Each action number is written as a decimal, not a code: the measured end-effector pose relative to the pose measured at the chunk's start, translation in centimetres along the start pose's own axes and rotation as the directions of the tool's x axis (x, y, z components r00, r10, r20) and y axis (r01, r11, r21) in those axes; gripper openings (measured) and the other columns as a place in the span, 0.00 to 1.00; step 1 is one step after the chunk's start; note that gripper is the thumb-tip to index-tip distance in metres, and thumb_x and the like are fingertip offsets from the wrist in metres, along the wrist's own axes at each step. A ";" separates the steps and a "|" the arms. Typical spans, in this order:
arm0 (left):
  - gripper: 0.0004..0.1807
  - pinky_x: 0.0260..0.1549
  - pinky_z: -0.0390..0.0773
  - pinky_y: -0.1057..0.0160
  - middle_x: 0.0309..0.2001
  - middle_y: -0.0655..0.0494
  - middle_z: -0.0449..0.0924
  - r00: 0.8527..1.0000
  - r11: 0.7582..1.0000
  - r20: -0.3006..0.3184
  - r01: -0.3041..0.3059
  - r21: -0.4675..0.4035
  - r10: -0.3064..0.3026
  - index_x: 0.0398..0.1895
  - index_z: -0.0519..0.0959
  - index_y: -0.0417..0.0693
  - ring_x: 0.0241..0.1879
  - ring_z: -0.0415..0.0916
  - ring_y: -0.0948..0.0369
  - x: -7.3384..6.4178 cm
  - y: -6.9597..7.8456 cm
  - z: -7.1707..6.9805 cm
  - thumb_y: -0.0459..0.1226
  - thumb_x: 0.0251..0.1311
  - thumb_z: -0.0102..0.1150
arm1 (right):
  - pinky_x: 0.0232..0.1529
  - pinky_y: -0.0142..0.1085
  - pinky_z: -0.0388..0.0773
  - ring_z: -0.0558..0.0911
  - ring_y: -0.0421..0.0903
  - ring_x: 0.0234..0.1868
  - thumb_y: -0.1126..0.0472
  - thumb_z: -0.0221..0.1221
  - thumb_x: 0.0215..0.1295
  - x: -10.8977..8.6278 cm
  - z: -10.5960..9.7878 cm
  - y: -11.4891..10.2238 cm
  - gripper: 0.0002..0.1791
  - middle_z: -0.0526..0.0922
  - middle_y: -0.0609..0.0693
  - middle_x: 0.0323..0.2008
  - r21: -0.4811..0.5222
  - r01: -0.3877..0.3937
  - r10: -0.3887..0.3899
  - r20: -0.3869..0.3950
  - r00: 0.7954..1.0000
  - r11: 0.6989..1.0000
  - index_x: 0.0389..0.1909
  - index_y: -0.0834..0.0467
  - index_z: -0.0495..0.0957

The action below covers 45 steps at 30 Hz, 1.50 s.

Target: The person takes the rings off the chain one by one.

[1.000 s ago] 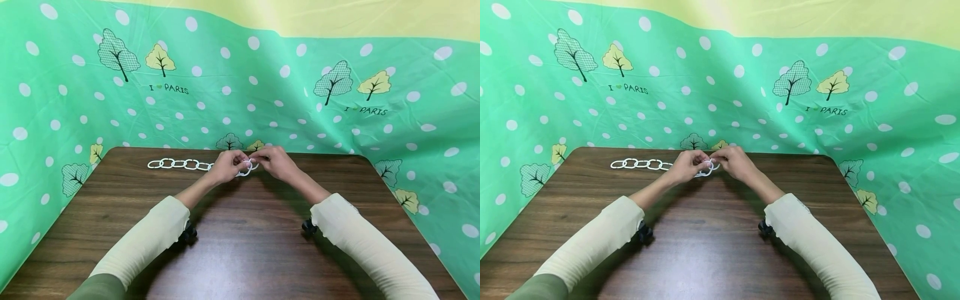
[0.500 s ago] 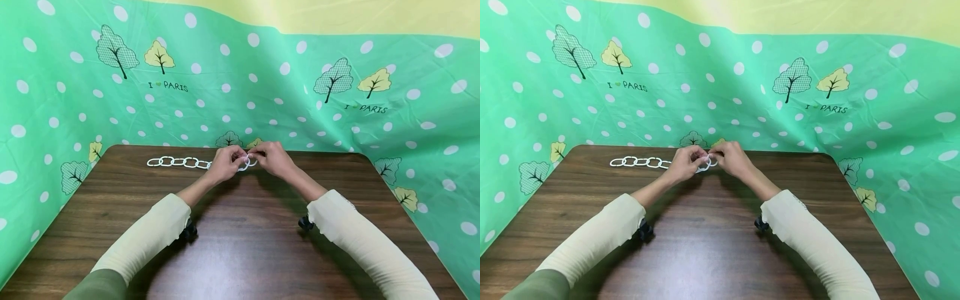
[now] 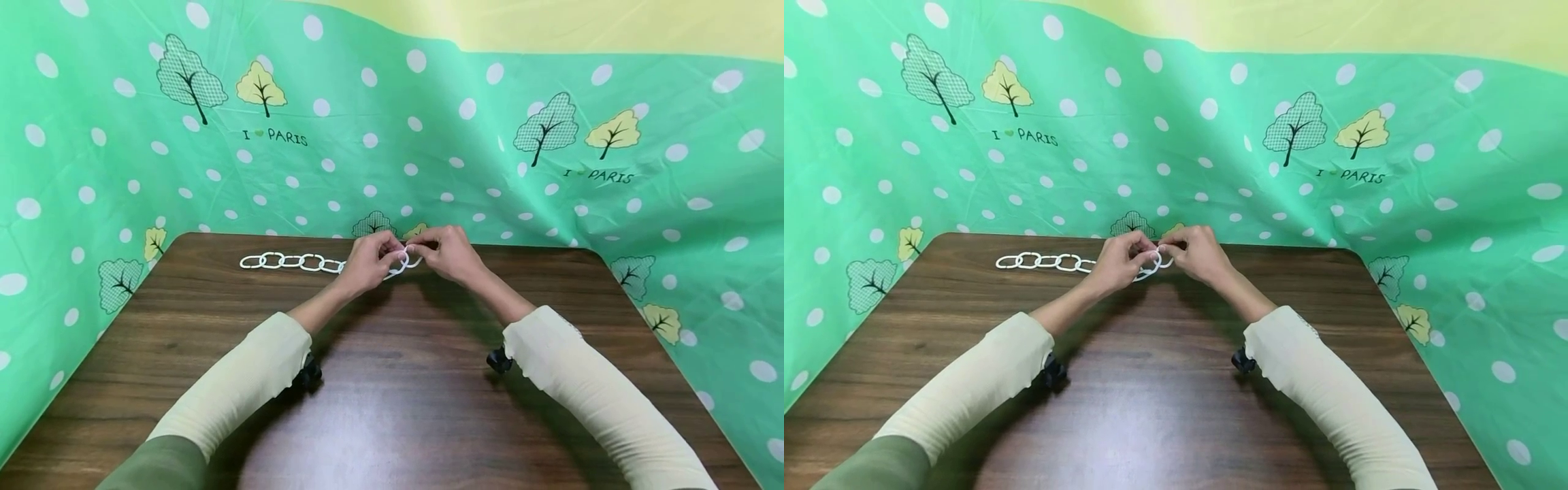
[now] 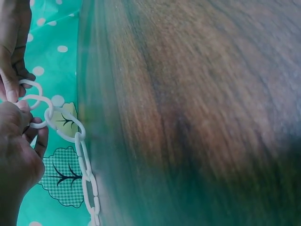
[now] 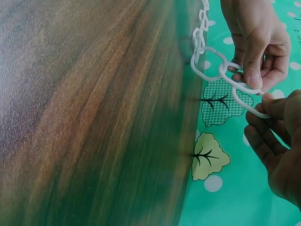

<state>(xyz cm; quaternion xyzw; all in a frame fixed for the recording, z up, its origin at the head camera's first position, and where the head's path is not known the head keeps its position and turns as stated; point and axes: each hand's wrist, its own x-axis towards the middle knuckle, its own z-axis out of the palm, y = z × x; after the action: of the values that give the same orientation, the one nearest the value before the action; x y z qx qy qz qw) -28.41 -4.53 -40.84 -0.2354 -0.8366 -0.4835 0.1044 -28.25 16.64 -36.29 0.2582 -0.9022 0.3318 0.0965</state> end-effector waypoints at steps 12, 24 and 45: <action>0.07 0.44 0.88 0.63 0.43 0.49 0.97 0.999 1.000 0.033 0.024 0.010 -0.024 0.45 0.93 0.42 0.43 0.93 0.55 -0.2 0.2 -0.5 0.37 0.73 0.76 | 0.41 0.40 0.79 0.85 0.48 0.39 0.57 0.72 0.78 -0.5 -0.2 0.6 0.10 0.97 0.55 0.46 -0.001 -0.080 0.080 0.049 0.996 0.997 0.51 0.57 0.95; 0.06 0.40 0.83 0.67 0.41 0.49 0.96 0.999 0.999 0.033 0.038 0.001 -0.038 0.44 0.94 0.43 0.39 0.89 0.58 -0.3 0.3 -0.7 0.37 0.73 0.76 | 0.44 0.40 0.81 0.87 0.49 0.40 0.56 0.71 0.79 -1.6 -0.9 2.8 0.09 0.95 0.55 0.41 -0.006 -0.151 0.152 0.050 0.987 0.988 0.47 0.57 0.94; 0.06 0.38 0.79 0.67 0.42 0.50 0.95 0.999 1.000 0.024 0.024 0.004 -0.024 0.46 0.94 0.44 0.37 0.85 0.61 -0.1 0.1 -1.0 0.37 0.74 0.76 | 0.31 0.34 0.80 0.89 0.50 0.34 0.58 0.65 0.84 -4.7 -4.1 8.0 0.12 0.93 0.63 0.37 0.009 -0.291 0.291 0.006 0.957 0.957 0.54 0.62 0.91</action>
<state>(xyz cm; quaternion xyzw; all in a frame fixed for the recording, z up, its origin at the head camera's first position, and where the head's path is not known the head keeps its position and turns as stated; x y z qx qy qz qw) -28.35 -5.34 -40.27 -0.2309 -0.8415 -0.4803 0.0891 -28.50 26.36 -39.24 0.1240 -0.9290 0.3460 0.0432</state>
